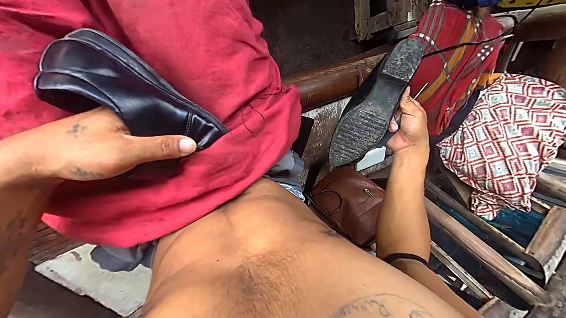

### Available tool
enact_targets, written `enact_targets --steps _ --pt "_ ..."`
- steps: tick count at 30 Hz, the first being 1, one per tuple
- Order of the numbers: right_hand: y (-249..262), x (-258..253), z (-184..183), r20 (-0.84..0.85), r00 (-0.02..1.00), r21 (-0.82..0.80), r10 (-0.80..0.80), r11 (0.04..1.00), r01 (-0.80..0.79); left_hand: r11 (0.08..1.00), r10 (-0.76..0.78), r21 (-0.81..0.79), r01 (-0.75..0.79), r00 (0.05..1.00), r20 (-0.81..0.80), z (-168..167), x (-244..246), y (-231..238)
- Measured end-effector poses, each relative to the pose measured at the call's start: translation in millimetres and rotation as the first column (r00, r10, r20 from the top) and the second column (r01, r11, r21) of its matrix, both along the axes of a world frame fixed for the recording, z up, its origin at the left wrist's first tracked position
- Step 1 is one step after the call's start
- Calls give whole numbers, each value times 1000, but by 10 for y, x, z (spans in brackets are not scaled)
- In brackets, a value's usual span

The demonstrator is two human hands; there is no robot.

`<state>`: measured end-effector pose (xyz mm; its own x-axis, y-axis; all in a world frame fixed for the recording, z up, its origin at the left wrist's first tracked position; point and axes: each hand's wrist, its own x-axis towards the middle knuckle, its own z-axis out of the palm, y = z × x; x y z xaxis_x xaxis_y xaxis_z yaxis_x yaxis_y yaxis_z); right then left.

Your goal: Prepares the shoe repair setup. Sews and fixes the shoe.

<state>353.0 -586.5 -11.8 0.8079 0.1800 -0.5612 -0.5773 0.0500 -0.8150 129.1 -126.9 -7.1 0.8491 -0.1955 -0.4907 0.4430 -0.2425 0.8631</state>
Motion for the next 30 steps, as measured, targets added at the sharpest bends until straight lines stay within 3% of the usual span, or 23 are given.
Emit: enact_targets --steps 4,6,7,8,10,11,13,17,20,22,24,25,27,28,30 --pt "47 -5 -114 -28 999 -54 35 998 -37 997 -62 -50 66 995 77 -179 -57 78" --pt "97 -28 -136 67 983 -353 172 925 -138 988 -137 -52 144 984 117 -386 -150 173" --pt "143 -52 -153 107 952 -585 287 793 -173 994 -105 -26 108 992 71 -316 -159 146" --pt "206 -104 -198 98 913 -793 396 586 -169 995 -98 10 98 995 -12 -138 -139 109" --pt "304 -294 -355 -38 853 -966 520 199 -164 994 -100 41 106 986 -133 104 -80 35" --pt "327 -414 -486 -74 821 -982 566 100 -158 993 -95 50 104 983 -155 168 -65 4" --pt "388 -654 -765 -85 761 -991 643 25 -132 995 -103 -3 104 989 -108 184 -86 -11" --pt "570 -962 -1029 -124 799 -981 589 46 -186 986 -2 -169 -8 998 -58 105 -173 -74" --pt "564 -1020 -786 -160 789 -956 593 107 -275 969 100 -217 -116 991 -87 94 -238 -168" --pt "552 -958 -495 -74 802 -933 593 244 -266 956 179 -223 -190 981 -70 88 -285 -223" --pt "657 -890 -208 110 805 -868 583 450 -207 956 234 -188 -227 972 14 111 -311 -226" --pt "793 -863 -75 237 768 -803 595 565 -189 957 251 -172 -235 965 75 142 -306 -204" --pt "1136 -839 163 496 601 -591 627 751 -296 937 309 -219 -273 940 148 206 -286 -153" --pt "1350 -841 244 579 496 -520 647 762 -387 916 353 -258 -306 921 162 220 -258 -130" --pt "1723 -916 308 608 264 -551 748 638 -538 869 439 -333 -366 881 178 228 -201 -66"
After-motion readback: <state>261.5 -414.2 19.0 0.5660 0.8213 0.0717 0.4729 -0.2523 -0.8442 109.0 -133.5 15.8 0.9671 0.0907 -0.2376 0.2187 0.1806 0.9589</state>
